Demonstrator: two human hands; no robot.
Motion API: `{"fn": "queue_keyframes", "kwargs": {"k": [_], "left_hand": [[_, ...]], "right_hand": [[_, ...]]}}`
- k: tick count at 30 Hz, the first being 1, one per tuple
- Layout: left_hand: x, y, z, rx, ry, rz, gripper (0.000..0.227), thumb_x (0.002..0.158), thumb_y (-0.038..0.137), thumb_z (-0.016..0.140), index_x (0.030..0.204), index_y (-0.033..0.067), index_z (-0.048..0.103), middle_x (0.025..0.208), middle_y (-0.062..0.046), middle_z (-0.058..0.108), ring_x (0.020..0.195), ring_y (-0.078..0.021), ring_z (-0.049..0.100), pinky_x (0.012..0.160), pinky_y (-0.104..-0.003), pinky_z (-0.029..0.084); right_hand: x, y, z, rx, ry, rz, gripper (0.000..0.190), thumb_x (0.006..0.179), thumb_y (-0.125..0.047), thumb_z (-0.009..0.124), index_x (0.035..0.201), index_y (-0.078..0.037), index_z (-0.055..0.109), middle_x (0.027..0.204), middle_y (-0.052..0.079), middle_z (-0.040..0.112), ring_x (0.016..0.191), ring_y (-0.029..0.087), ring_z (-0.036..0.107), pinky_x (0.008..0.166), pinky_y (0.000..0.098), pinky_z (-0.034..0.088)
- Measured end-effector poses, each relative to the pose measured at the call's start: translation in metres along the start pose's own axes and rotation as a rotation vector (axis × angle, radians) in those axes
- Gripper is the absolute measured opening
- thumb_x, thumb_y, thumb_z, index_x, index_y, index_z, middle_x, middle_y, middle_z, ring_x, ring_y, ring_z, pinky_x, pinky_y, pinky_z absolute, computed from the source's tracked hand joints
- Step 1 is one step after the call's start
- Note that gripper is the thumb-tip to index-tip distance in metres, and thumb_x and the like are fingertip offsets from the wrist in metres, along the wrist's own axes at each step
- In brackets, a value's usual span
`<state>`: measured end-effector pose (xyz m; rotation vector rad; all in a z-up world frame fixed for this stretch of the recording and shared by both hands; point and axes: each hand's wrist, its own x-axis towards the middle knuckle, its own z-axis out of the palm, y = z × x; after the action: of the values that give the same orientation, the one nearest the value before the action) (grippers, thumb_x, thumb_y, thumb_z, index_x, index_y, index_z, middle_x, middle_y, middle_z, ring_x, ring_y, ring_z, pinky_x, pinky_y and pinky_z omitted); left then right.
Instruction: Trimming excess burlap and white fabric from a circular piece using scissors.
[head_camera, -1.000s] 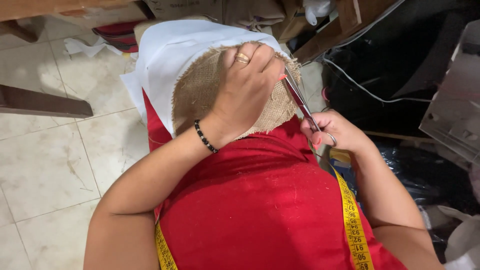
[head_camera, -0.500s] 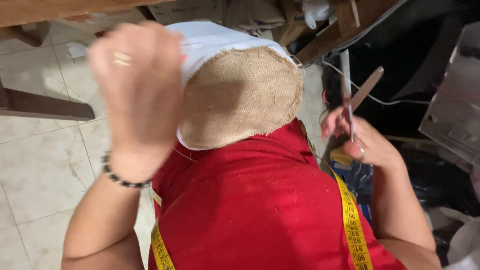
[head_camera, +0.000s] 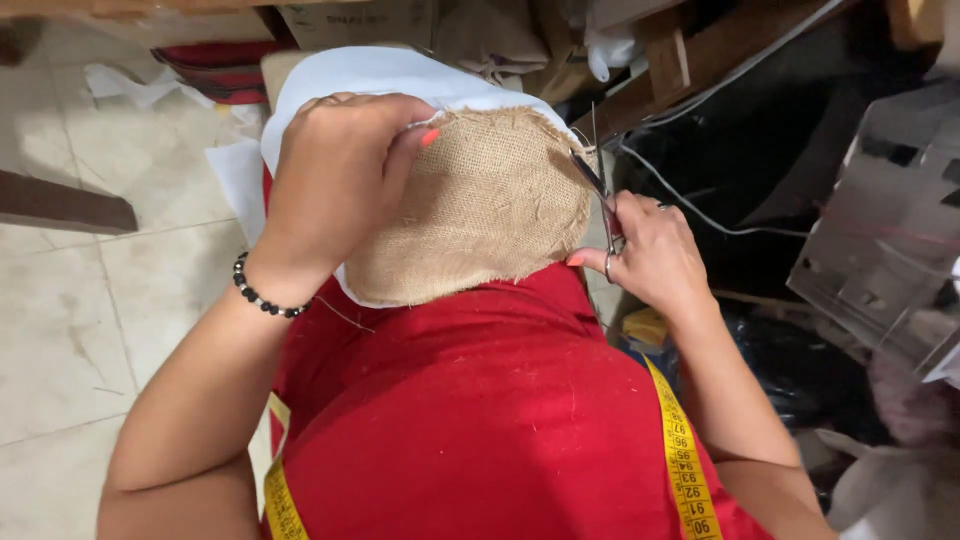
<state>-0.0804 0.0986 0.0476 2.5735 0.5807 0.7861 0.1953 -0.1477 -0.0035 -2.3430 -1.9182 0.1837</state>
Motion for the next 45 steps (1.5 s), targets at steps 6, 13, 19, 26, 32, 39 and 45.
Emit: {"fn": "queue_keyframes", "kwargs": {"k": [6, 13, 19, 26, 32, 39, 45], "left_hand": [[0.001, -0.005, 0.003, -0.038, 0.057, 0.061, 0.01, 0.102, 0.013, 0.067, 0.101, 0.0085, 0.076, 0.088, -0.012, 0.076, 0.077, -0.0419, 0.067, 0.073, -0.051, 0.049], [-0.001, -0.01, 0.014, -0.029, 0.048, -0.004, 0.011, 0.103, 0.015, 0.073, 0.093, 0.0107, 0.074, 0.078, -0.011, 0.072, 0.07, -0.0405, 0.064, 0.069, -0.05, 0.047], [0.001, -0.011, 0.017, 0.094, -0.004, -0.054, 0.045, 0.105, 0.027, 0.08, 0.073, 0.0137, 0.052, 0.065, -0.009, 0.06, 0.063, -0.0408, 0.056, 0.062, -0.049, 0.042], [0.001, -0.01, 0.015, 0.031, 0.047, -0.023, 0.027, 0.102, 0.023, 0.078, 0.081, 0.0138, 0.066, 0.07, -0.006, 0.067, 0.066, -0.0361, 0.063, 0.066, -0.049, 0.047], [0.001, -0.006, 0.007, -0.071, 0.069, -0.022, 0.019, 0.1, 0.021, 0.079, 0.091, 0.0075, 0.07, 0.079, -0.009, 0.071, 0.072, -0.0385, 0.066, 0.07, -0.052, 0.05], [0.009, -0.01, 0.012, -0.371, 0.037, -0.075, 0.027, 0.095, 0.02, 0.07, 0.115, 0.0023, 0.074, 0.107, -0.012, 0.078, 0.093, -0.0318, 0.072, 0.079, -0.044, 0.053], [0.014, -0.02, 0.034, -0.492, 0.045, -0.097, 0.02, 0.091, 0.011, 0.064, 0.108, 0.0134, 0.076, 0.1, -0.006, 0.079, 0.093, -0.0279, 0.071, 0.08, -0.042, 0.051]], "right_hand": [[0.002, 0.004, 0.007, -0.01, 0.006, -0.036, 0.072, 0.079, -0.079, 0.062, 0.093, -0.009, 0.049, 0.084, 0.006, 0.055, 0.087, 0.032, 0.061, 0.081, 0.0473, 0.043], [0.004, 0.012, 0.014, 0.003, 0.072, -0.089, 0.068, 0.085, -0.075, 0.05, 0.086, -0.007, 0.046, 0.075, 0.006, 0.048, 0.064, 0.033, 0.052, 0.076, 0.0466, 0.043], [-0.003, 0.024, 0.026, -0.043, 0.14, -0.087, 0.063, 0.087, -0.069, 0.057, 0.082, -0.007, 0.046, 0.069, 0.006, 0.043, 0.059, 0.032, 0.046, 0.072, 0.0464, 0.046], [0.007, 0.041, 0.004, 0.134, 0.099, -0.13, 0.055, 0.086, -0.064, 0.06, 0.087, -0.01, 0.052, 0.076, 0.004, 0.051, 0.068, 0.022, 0.05, 0.067, 0.0392, 0.041], [0.042, 0.037, -0.042, -0.178, -0.028, -0.252, 0.07, 0.076, -0.078, 0.062, 0.102, -0.012, 0.058, 0.087, 0.003, 0.059, 0.087, 0.03, 0.062, 0.081, 0.0445, 0.04], [0.087, 0.025, -0.075, -0.471, -0.017, -0.431, 0.077, 0.071, -0.087, 0.064, 0.09, -0.013, 0.058, 0.08, 0.005, 0.062, 0.075, 0.032, 0.064, 0.08, 0.0413, 0.046], [0.105, 0.023, -0.091, -0.59, -0.062, -0.517, 0.078, 0.074, -0.088, 0.064, 0.094, -0.012, 0.06, 0.072, 0.001, 0.061, 0.068, 0.026, 0.064, 0.078, 0.0366, 0.048]]}}
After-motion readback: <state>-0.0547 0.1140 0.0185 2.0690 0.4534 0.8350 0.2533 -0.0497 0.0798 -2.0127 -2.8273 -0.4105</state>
